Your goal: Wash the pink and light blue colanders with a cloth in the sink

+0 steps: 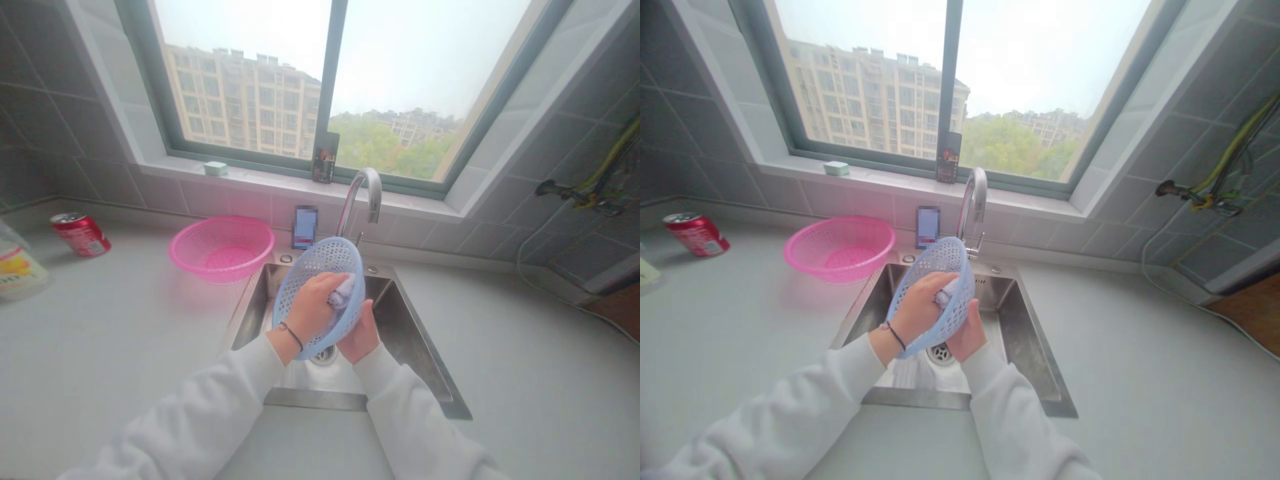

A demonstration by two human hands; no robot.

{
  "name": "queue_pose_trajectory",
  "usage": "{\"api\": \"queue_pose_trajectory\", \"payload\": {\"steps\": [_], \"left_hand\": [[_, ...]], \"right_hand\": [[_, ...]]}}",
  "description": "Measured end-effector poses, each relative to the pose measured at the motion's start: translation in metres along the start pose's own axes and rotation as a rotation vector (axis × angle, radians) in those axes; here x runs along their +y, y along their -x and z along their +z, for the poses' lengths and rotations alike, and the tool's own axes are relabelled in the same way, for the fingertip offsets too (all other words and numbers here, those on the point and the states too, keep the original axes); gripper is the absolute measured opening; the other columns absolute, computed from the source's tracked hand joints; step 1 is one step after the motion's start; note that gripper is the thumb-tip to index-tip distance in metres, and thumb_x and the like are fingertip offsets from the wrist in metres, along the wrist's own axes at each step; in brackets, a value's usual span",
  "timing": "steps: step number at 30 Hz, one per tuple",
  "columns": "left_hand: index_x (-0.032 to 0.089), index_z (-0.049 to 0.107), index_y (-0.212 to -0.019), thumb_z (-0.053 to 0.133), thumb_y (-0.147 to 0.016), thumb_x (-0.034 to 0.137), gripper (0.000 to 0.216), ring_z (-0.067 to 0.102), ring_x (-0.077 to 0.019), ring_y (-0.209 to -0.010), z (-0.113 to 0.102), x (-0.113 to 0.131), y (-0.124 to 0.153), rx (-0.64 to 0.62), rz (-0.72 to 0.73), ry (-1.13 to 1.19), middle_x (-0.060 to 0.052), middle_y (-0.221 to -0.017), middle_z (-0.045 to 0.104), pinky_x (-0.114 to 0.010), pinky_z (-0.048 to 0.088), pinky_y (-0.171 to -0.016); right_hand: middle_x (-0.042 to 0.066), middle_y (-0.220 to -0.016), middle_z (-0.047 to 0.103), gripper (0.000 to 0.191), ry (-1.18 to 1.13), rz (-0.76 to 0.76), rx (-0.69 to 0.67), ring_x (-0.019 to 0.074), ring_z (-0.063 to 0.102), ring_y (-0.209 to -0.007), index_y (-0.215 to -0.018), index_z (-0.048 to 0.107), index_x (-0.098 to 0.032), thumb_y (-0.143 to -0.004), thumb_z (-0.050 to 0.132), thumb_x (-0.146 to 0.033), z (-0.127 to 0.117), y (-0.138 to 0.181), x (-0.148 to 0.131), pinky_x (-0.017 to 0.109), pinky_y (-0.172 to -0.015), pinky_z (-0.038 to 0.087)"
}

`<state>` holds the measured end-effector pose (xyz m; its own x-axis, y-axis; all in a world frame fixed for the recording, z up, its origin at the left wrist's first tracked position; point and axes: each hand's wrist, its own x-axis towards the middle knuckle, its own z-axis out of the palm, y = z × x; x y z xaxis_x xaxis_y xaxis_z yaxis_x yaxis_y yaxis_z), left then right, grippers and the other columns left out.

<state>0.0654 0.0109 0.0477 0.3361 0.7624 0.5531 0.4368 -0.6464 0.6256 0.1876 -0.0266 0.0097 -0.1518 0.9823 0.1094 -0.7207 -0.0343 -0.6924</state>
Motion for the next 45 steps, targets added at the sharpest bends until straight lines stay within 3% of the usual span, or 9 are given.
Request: {"api": "queue_pose_trajectory", "payload": {"steps": [6,12,15,18,21,26,31,41,45], "left_hand": [[0.025,0.068,-0.124,0.053,-0.078,-0.001,0.055,0.067,-0.0223,-0.107,-0.006,0.007,-0.001,-0.196,0.079,-0.078,-0.006,-0.117,0.072,-0.035,0.053,-0.098],[0.023,0.065,-0.129,0.049,-0.074,-0.005,0.064,0.064,-0.0237,-0.116,-0.015,0.004,-0.007,-0.049,-0.057,-0.087,-0.006,-0.125,0.069,-0.038,0.049,-0.105],[0.024,0.064,-0.13,0.051,-0.076,-0.002,0.061,0.064,-0.0233,-0.115,-0.006,0.007,0.0,-0.006,-0.02,-0.082,-0.007,-0.126,0.069,-0.036,0.051,-0.101],[0.024,0.067,-0.125,0.055,-0.079,0.003,0.052,0.067,-0.0234,-0.108,0.005,0.014,0.008,-0.154,0.085,-0.072,-0.007,-0.12,0.071,-0.035,0.053,-0.097],[0.024,0.067,-0.124,0.053,-0.077,0.001,0.055,0.068,-0.022,-0.106,0.008,0.019,0.01,-0.293,0.143,-0.044,-0.006,-0.117,0.072,-0.033,0.054,-0.095],[0.025,0.064,-0.128,0.05,-0.075,-0.004,0.062,0.064,-0.0211,-0.115,-0.002,0.011,0.002,-0.136,0.08,-0.035,-0.006,-0.125,0.069,-0.034,0.051,-0.102],[0.024,0.061,-0.131,0.051,-0.074,-0.004,0.064,0.063,-0.0212,-0.117,-0.002,0.005,0.003,0.002,0.088,-0.069,-0.006,-0.129,0.067,-0.034,0.05,-0.104],[0.026,0.064,-0.123,0.055,-0.079,0.002,0.051,0.063,-0.0223,-0.107,0.008,0.011,0.009,-0.124,0.076,-0.179,-0.005,-0.111,0.068,-0.033,0.052,-0.096],[0.026,0.065,-0.118,0.058,-0.085,0.009,0.038,0.064,-0.0225,-0.1,0.003,0.016,0.007,-0.163,0.037,-0.24,-0.005,-0.106,0.068,-0.032,0.053,-0.091]], "right_hand": [[0.004,-0.12,0.073,0.068,-0.042,-0.122,0.123,0.0326,0.056,-0.13,-0.111,0.072,-0.03,-0.064,0.074,-0.079,0.003,-0.001,-0.01,0.056,-0.116,0.038],[0.005,-0.138,0.063,0.072,0.095,-0.055,-0.027,0.0326,0.046,-0.14,-0.122,0.068,-0.03,-0.067,0.075,-0.076,0.007,0.007,-0.001,0.054,-0.119,0.034],[0.005,-0.142,0.06,0.073,0.112,-0.129,0.043,0.0324,0.044,-0.141,-0.127,0.065,-0.03,-0.071,0.07,-0.077,0.003,0.005,0.005,0.054,-0.119,0.035],[0.005,-0.129,0.068,0.066,0.084,-0.233,0.222,0.0334,0.046,-0.139,-0.117,0.069,-0.029,-0.074,0.063,-0.079,-0.004,0.0,0.0,0.054,-0.118,0.036],[0.003,-0.114,0.074,0.058,0.049,-0.229,0.278,0.0338,0.049,-0.136,-0.106,0.073,-0.029,-0.076,0.06,-0.078,-0.006,-0.003,-0.01,0.053,-0.117,0.038],[-0.003,-0.127,0.07,0.047,0.022,-0.244,0.204,0.029,0.046,-0.14,-0.11,0.073,-0.034,-0.081,0.062,-0.07,0.004,0.0,-0.009,0.05,-0.12,0.036],[0.002,-0.133,0.066,0.054,0.085,-0.209,0.112,0.0329,0.047,-0.139,-0.114,0.07,-0.032,-0.076,0.069,-0.07,0.001,0.002,-0.002,0.055,-0.118,0.037],[0.004,-0.124,0.07,0.049,0.249,-0.292,0.193,0.0298,0.057,-0.128,-0.119,0.067,-0.028,-0.08,0.072,-0.057,-0.002,0.0,-0.01,0.05,-0.117,0.038],[0.006,-0.141,0.059,0.078,0.294,-0.317,0.116,0.0314,0.047,-0.138,-0.134,0.057,-0.03,-0.069,0.078,-0.069,-0.009,0.0,-0.012,0.051,-0.117,0.037]]}}
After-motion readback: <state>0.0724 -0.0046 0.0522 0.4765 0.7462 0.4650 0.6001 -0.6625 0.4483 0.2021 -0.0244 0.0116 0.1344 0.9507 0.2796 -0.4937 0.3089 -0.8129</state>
